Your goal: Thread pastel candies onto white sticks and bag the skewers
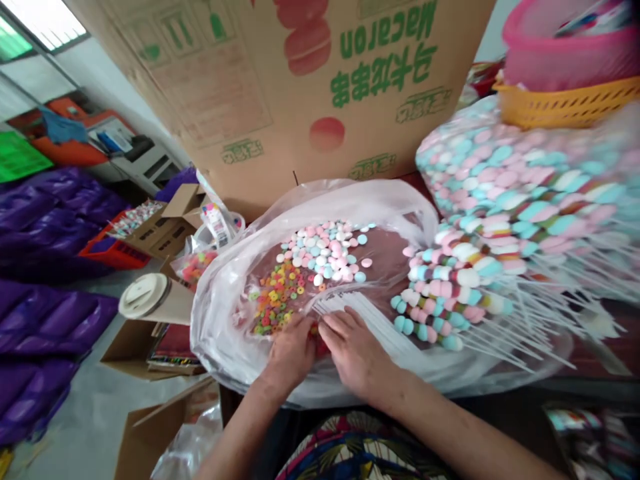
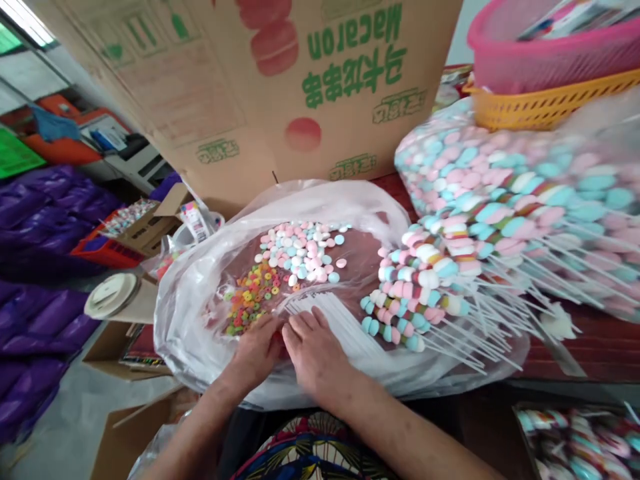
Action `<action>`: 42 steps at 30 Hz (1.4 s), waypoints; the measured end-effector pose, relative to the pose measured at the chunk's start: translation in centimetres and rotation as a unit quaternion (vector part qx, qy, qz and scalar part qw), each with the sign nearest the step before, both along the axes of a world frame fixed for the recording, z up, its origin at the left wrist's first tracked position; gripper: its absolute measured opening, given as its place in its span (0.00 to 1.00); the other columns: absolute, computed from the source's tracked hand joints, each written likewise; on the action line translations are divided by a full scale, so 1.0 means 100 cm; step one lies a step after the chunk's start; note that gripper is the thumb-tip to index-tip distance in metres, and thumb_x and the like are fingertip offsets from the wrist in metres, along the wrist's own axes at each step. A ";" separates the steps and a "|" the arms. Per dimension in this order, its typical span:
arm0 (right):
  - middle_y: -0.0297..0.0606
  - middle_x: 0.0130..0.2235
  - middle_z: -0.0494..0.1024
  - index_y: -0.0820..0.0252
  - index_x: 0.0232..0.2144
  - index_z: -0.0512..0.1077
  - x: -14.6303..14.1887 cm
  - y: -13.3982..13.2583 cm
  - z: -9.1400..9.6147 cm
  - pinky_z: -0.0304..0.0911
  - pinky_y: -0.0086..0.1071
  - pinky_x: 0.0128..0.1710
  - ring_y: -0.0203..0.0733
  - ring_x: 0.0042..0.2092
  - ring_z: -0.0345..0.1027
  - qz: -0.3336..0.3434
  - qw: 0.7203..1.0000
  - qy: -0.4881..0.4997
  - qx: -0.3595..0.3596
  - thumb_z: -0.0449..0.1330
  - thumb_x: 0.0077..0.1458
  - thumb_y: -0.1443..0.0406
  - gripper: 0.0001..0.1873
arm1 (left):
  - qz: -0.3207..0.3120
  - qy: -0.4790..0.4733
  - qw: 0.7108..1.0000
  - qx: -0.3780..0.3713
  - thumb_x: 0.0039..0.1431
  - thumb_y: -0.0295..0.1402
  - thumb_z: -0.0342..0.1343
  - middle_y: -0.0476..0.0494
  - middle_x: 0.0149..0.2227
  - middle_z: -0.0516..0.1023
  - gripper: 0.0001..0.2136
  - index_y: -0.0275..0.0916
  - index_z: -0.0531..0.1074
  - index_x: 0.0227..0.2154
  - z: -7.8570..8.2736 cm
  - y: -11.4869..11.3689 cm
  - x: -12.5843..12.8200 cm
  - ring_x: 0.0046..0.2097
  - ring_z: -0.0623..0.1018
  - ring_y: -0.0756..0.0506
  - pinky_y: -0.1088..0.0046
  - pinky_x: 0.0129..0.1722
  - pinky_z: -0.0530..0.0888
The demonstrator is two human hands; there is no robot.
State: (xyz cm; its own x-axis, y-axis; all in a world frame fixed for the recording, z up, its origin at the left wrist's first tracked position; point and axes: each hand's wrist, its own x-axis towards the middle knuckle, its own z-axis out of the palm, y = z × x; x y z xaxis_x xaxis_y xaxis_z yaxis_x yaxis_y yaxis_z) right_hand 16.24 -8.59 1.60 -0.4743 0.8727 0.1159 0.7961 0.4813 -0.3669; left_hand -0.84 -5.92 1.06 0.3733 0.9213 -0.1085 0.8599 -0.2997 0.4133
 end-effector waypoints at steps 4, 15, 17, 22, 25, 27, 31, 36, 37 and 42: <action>0.46 0.42 0.75 0.61 0.40 0.74 0.031 -0.009 0.004 0.56 0.43 0.44 0.49 0.44 0.64 -0.091 0.994 -0.018 -0.053 0.51 0.57 0.72 0.14 | -0.037 -0.021 0.998 0.050 0.53 0.22 0.47 0.41 0.40 0.77 0.15 0.38 0.74 0.40 0.018 0.024 0.024 0.43 0.76 0.45 0.68 0.46 0.72; 0.46 0.42 0.73 0.64 0.36 0.75 0.054 -0.027 -0.008 0.56 0.43 0.44 0.50 0.45 0.62 -0.025 0.998 0.015 -0.047 0.53 0.57 0.70 0.10 | -0.272 0.152 0.935 0.171 0.59 0.31 0.50 0.45 0.49 0.76 0.10 0.47 0.75 0.41 0.005 0.120 0.133 0.56 0.68 0.40 0.45 0.61 0.47; 0.46 0.42 0.73 0.64 0.35 0.74 0.060 -0.030 -0.012 0.56 0.43 0.42 0.49 0.44 0.61 -0.012 1.000 0.024 -0.016 0.54 0.57 0.69 0.08 | -0.222 0.176 0.942 0.181 0.58 0.27 0.51 0.45 0.48 0.76 0.11 0.46 0.75 0.39 0.010 0.125 0.123 0.53 0.70 0.40 0.44 0.61 0.47; 0.42 0.38 0.72 0.64 0.32 0.72 0.067 -0.031 -0.021 0.55 0.40 0.41 0.46 0.42 0.60 -0.012 0.997 0.065 0.030 0.55 0.56 0.68 0.06 | -0.088 0.145 0.952 0.254 0.59 0.32 0.50 0.34 0.54 0.71 0.12 0.41 0.76 0.41 0.020 0.118 0.100 0.57 0.67 0.32 0.42 0.55 0.59; 0.40 0.36 0.72 0.63 0.30 0.71 0.066 -0.028 -0.029 0.56 0.38 0.41 0.44 0.41 0.60 -0.032 0.990 0.124 0.061 0.54 0.57 0.66 0.07 | -0.155 0.059 0.950 0.266 0.61 0.34 0.47 0.37 0.48 0.76 0.13 0.41 0.75 0.43 0.010 0.098 0.104 0.51 0.73 0.39 0.56 0.53 0.67; 0.40 0.33 0.72 0.62 0.28 0.70 0.066 -0.026 -0.033 0.57 0.36 0.40 0.42 0.39 0.61 -0.049 0.980 0.168 0.095 0.53 0.58 0.66 0.09 | -0.207 0.049 0.945 0.248 0.61 0.34 0.48 0.39 0.46 0.77 0.13 0.41 0.75 0.42 0.001 0.085 0.108 0.50 0.74 0.41 0.57 0.54 0.67; 0.37 0.25 0.68 0.59 0.20 0.64 0.073 -0.034 -0.028 0.57 0.36 0.35 0.39 0.32 0.60 -0.098 0.949 0.222 0.204 0.50 0.60 0.65 0.16 | -0.211 0.034 0.937 0.277 0.61 0.34 0.48 0.39 0.47 0.77 0.12 0.41 0.75 0.40 0.011 0.068 0.104 0.50 0.74 0.41 0.56 0.54 0.66; 0.33 0.22 0.66 0.57 0.24 0.62 0.092 -0.053 0.000 0.57 0.31 0.26 0.36 0.25 0.60 -0.273 0.913 0.227 0.199 0.45 0.63 0.68 0.15 | -0.161 -0.005 0.858 0.489 0.57 0.36 0.55 0.45 0.58 0.68 0.15 0.50 0.72 0.47 0.076 0.075 0.077 0.60 0.64 0.39 0.51 0.61 0.55; 0.34 0.24 0.68 0.58 0.28 0.63 0.096 -0.050 0.010 0.59 0.30 0.27 0.36 0.26 0.62 -0.287 0.912 0.227 0.186 0.44 0.63 0.68 0.13 | -0.080 0.004 0.855 0.513 0.56 0.38 0.56 0.42 0.61 0.64 0.18 0.48 0.70 0.50 0.086 0.084 0.072 0.62 0.60 0.36 0.48 0.61 0.51; 0.56 0.57 0.63 0.64 0.55 0.62 0.099 0.024 0.069 0.57 0.51 0.53 0.56 0.58 0.56 -0.268 0.928 0.072 0.248 0.49 0.61 0.61 0.22 | -0.050 0.124 0.953 0.271 0.59 0.29 0.47 0.35 0.44 0.77 0.13 0.37 0.75 0.42 0.078 0.130 0.053 0.50 0.72 0.35 0.45 0.57 0.57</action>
State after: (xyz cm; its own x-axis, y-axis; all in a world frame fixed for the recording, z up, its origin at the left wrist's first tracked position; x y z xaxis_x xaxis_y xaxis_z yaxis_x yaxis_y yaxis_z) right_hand 26.11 -6.20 8.47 0.0651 0.8008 0.5954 0.9298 0.1679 -0.3275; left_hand 4.47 7.06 8.85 0.4877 0.8279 0.2769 0.8666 -0.4975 -0.0388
